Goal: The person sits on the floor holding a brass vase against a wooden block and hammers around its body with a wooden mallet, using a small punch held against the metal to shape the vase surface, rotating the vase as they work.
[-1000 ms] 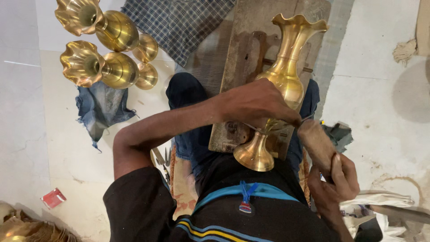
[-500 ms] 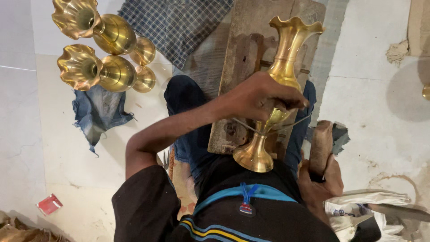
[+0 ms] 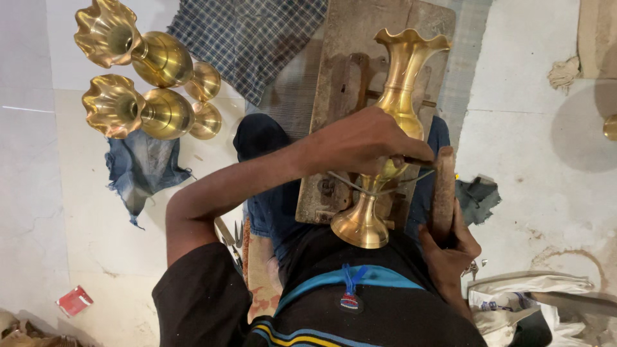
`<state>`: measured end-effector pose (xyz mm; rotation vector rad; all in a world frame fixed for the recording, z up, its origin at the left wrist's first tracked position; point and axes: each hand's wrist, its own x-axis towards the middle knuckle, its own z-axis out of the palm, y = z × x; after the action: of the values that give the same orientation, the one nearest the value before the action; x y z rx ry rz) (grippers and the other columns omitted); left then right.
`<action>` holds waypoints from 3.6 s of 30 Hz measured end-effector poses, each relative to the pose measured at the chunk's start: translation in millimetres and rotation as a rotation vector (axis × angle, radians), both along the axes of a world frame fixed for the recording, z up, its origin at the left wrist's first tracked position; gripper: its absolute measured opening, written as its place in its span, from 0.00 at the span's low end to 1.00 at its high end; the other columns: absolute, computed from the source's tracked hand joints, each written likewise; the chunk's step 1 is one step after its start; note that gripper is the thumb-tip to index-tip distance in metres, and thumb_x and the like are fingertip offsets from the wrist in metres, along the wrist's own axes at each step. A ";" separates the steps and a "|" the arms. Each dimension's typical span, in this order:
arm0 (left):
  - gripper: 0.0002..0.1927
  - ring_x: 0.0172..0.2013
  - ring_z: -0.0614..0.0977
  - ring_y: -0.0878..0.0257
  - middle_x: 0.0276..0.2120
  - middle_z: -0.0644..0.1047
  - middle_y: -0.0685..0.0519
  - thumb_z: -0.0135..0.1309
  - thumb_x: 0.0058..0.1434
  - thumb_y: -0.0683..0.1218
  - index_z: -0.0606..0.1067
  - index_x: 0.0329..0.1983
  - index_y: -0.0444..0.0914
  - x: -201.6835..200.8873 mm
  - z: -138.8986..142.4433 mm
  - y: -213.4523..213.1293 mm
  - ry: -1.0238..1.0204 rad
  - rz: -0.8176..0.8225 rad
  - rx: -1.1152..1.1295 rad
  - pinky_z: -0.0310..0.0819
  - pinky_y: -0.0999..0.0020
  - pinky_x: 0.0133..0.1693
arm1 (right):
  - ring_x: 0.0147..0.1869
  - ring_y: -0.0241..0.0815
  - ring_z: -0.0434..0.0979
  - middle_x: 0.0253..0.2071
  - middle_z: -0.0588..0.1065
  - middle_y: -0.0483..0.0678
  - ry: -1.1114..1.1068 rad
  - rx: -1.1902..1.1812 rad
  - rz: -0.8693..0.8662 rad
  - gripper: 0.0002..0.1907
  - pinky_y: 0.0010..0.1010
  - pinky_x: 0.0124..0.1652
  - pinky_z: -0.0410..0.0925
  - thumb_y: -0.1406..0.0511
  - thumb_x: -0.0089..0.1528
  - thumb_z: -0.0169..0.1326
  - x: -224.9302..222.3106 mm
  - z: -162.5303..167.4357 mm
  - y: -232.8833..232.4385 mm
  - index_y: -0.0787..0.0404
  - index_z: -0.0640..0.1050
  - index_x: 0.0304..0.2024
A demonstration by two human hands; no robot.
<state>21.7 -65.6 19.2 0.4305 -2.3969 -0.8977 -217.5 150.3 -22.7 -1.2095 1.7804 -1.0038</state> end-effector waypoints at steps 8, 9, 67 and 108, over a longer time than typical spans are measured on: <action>0.26 0.23 0.80 0.59 0.21 0.79 0.53 0.61 0.50 0.36 0.81 0.54 0.44 -13.5 10.8 -21.9 -0.039 -0.219 -0.062 0.68 0.59 0.24 | 0.56 0.39 0.77 0.55 0.77 0.55 0.076 0.004 0.031 0.38 0.28 0.54 0.71 0.74 0.58 0.62 -8.2 -5.6 8.0 0.70 0.67 0.72; 0.25 0.23 0.80 0.58 0.21 0.78 0.52 0.62 0.50 0.37 0.81 0.53 0.44 -13.5 12.2 -23.2 -0.055 -0.243 -0.071 0.68 0.57 0.25 | 0.57 0.39 0.76 0.57 0.76 0.56 0.066 -0.023 0.044 0.39 0.28 0.54 0.71 0.74 0.58 0.62 -9.6 -7.2 9.8 0.71 0.67 0.72; 0.09 0.29 0.85 0.61 0.31 0.81 0.50 0.52 0.60 0.35 0.78 0.42 0.33 -36.4 -50.5 96.3 0.565 1.078 0.116 0.77 0.69 0.32 | 0.39 0.34 0.80 0.46 0.75 0.35 1.456 -0.154 1.240 0.48 0.29 0.38 0.74 0.61 0.52 0.60 36.4 226.7 -201.0 0.28 0.60 0.74; 0.33 0.39 0.85 0.55 0.35 0.81 0.54 0.66 0.47 0.42 0.73 0.59 0.44 11.2 -2.2 30.4 -0.014 0.136 0.000 0.79 0.60 0.39 | 0.37 0.34 0.78 0.45 0.77 0.57 0.185 -0.639 0.245 0.33 0.20 0.28 0.69 0.76 0.53 0.60 -69.9 4.0 -21.0 0.63 0.74 0.62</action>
<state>32.9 -35.2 17.0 0.5939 -2.3479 -0.8363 -287.4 129.3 -18.6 -1.9112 1.4262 -1.4008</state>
